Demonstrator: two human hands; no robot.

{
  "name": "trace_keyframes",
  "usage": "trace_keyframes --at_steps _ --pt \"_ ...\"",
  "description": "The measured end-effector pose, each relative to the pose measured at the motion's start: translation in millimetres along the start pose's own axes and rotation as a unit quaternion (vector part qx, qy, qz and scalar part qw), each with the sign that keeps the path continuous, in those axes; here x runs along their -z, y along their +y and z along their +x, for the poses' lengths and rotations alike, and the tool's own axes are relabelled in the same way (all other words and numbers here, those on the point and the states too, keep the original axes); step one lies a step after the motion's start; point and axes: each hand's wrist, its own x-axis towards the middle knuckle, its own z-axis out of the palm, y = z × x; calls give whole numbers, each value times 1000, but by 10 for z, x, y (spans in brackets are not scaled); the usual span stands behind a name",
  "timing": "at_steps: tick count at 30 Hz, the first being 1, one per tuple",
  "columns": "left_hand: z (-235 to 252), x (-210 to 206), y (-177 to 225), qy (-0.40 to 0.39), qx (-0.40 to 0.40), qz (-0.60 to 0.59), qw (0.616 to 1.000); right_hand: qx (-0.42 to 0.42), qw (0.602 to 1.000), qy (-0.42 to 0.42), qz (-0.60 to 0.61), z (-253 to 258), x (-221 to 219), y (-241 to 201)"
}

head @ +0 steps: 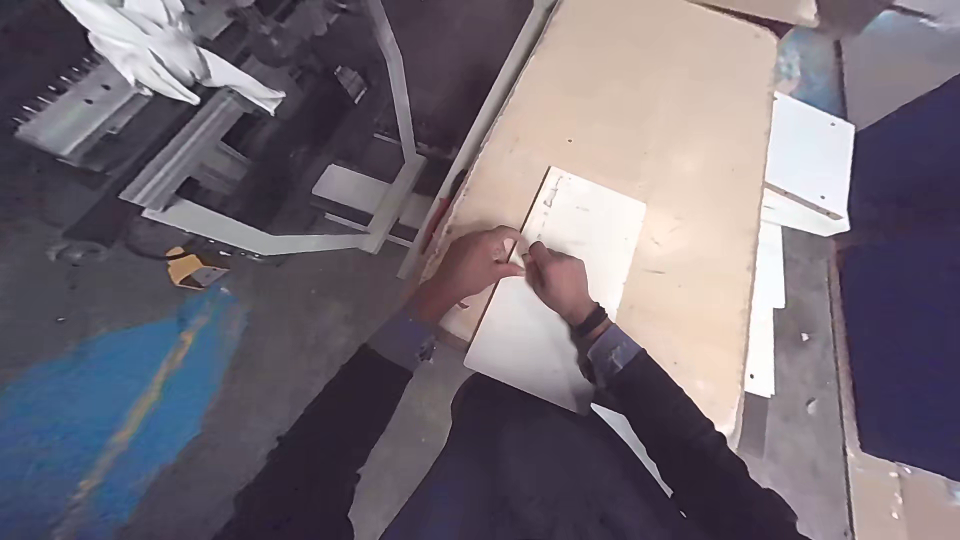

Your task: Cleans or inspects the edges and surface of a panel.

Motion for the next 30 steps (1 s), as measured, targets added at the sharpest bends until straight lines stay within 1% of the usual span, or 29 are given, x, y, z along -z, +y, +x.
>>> trace_keyframes --at_steps 2,4,6,8,10,13,15,17,19,21,24,26,28,30 --pt "1 -22 -78 -24 29 8 999 18 999 8 44 -34 -7 58" --pt "-10 -58 -113 -23 12 4 1000 39 993 4 114 -66 8 109" --pt "57 -33 -36 -23 -7 -1 1000 40 973 -10 225 -66 74 149" --pt "244 -57 -68 -36 -34 5 999 12 936 -22 350 -43 166 185" --pt "414 -172 -249 -52 -68 36 996 -42 896 -17 441 -28 234 236" --pt "400 -193 -228 -67 -99 69 990 -104 853 -5 512 -38 294 328" --pt "243 -187 -109 -29 -142 86 986 -131 825 2 549 -51 320 381" --pt "197 -257 -41 -6 -153 134 979 -162 793 6 587 -80 348 416" --pt "180 -354 8 -5 -135 196 971 -182 753 9 633 -106 367 439" --pt "158 -436 61 2 -113 218 969 -195 703 13 684 -122 384 457" --pt "147 -528 54 17 -77 206 975 -196 586 49 785 -135 347 512" --pt "147 -577 36 20 -58 210 976 -184 522 79 829 -148 319 554" --pt "177 -593 48 17 -43 214 976 -174 475 120 854 -116 338 593" --pt "167 -575 80 -14 -12 201 979 -165 441 165 867 -148 345 600"
